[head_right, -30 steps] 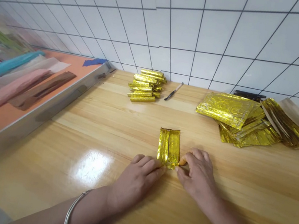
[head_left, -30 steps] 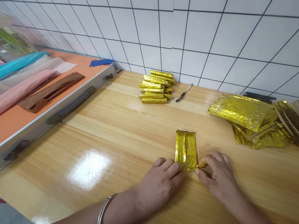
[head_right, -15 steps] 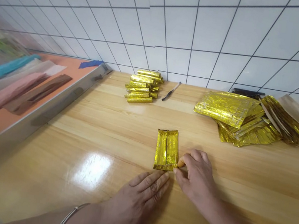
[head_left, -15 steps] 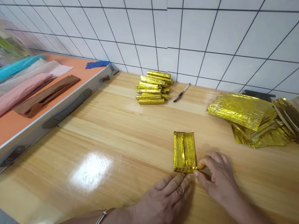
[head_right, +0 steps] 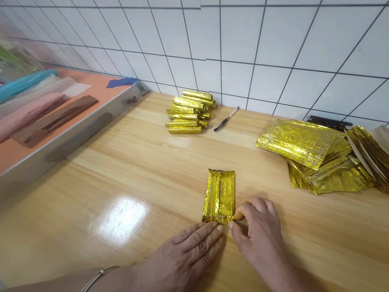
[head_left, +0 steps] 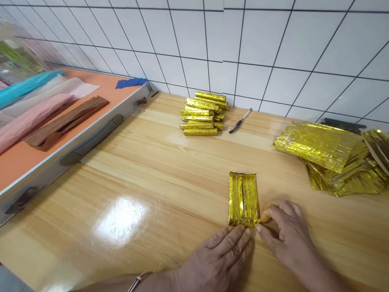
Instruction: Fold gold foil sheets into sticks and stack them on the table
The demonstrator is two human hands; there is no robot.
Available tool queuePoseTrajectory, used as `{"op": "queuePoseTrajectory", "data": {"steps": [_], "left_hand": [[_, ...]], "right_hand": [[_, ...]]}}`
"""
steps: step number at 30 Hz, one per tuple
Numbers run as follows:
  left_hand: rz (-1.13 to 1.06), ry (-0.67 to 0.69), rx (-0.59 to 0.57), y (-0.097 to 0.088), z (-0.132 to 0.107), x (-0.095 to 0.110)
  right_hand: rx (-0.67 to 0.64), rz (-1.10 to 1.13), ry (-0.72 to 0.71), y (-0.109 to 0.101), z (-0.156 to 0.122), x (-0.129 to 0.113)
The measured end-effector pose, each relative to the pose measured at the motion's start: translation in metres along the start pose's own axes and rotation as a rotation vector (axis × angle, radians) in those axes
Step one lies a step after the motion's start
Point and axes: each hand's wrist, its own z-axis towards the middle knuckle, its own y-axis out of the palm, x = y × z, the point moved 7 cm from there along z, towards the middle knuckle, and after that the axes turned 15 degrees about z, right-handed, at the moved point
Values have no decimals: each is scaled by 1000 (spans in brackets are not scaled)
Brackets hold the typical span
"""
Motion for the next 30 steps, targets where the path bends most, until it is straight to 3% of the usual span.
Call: {"op": "queuePoseTrajectory", "data": {"steps": [19,30], "left_hand": [[-152,-12,-84,5,6,-3],[-258,-182,-70,2,15,-16]], "right_hand": [[-2,-5,10,-1,1,-2],[-48,154,38,-7,1,-5]]}}
